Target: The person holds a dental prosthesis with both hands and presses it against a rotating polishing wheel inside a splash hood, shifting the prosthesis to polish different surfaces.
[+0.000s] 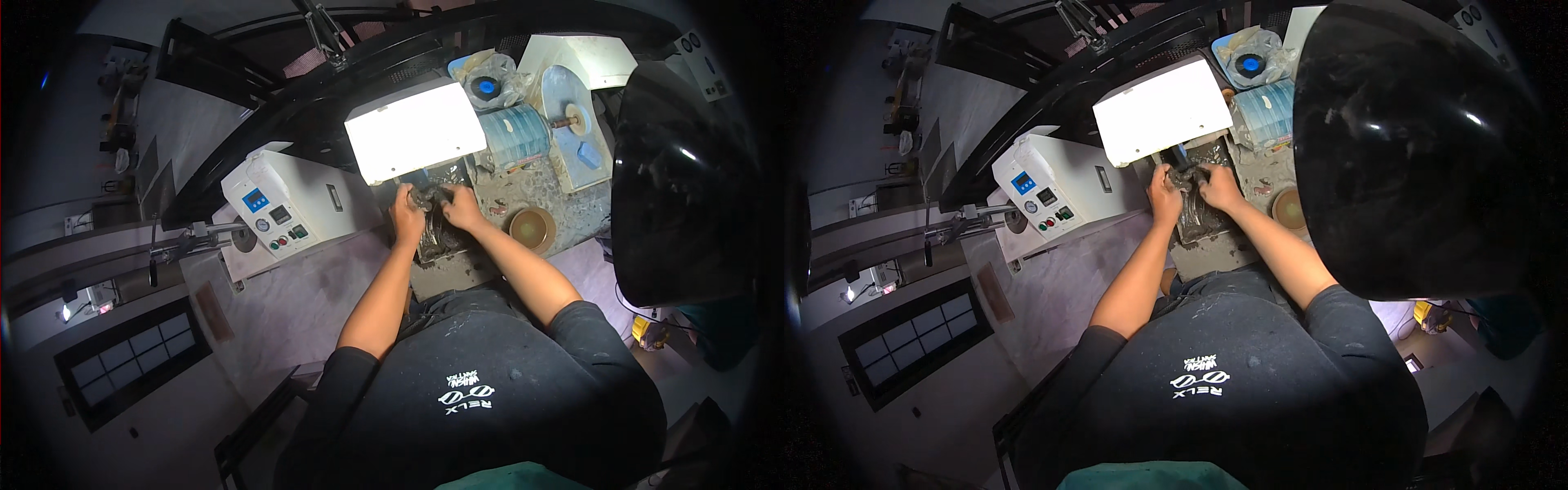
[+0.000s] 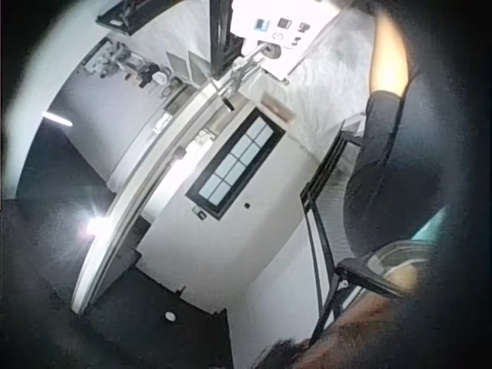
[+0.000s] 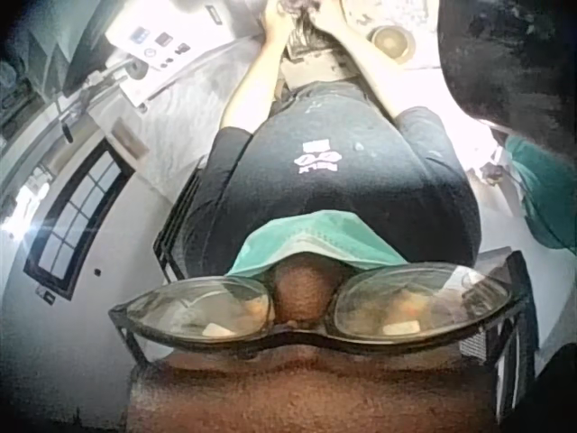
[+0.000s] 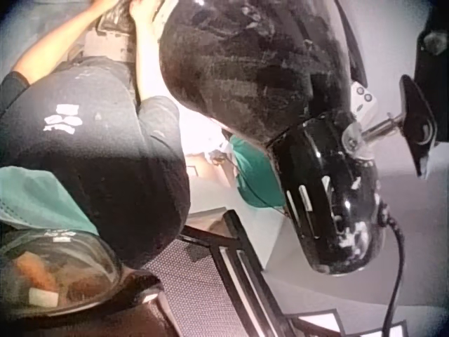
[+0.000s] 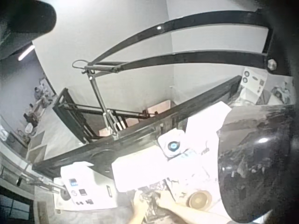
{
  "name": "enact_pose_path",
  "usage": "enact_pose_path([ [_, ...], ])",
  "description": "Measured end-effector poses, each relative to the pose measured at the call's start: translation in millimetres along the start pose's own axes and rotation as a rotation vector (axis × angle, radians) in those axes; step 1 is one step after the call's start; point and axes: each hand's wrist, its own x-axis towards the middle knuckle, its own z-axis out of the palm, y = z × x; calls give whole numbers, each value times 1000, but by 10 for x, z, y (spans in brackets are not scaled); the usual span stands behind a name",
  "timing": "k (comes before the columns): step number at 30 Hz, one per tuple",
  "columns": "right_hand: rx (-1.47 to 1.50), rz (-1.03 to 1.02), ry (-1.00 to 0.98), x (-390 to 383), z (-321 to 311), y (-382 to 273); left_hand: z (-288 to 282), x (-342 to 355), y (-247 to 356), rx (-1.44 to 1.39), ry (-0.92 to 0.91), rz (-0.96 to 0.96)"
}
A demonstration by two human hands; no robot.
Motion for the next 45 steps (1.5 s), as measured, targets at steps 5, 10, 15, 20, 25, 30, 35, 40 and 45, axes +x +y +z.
enact_pose_path([
  [5, 227, -84, 240, 343, 192, 528, 108, 121, 440, -154, -12, -227],
  [10, 175, 40, 295, 406, 158, 168, 238, 344, 150, -207, 88, -446],
  [15, 234, 100, 298, 512, 227, 357, 251, 371, 159, -100, 52, -398],
  [20, 225, 72, 90, 371, 267, 520, 16, 180, 227, 48, -15, -286],
  [25, -870, -238, 29, -172, 277, 633, -162, -82, 80, 170, -57, 155],
  [30, -769, -217, -304, -624, 290, 505, -247, -153, 92, 180, -76, 223],
  [35, -573, -394, -678, -208, 105, 821, -129, -142, 111, 147, -113, 244],
  [40, -53, -374, -387, -137, -97, 279, -101, -126, 71, 113, -86, 106],
  [45, -120, -591, -44, -137, -57, 207, 56, -193, 159, 0, -141, 54],
])
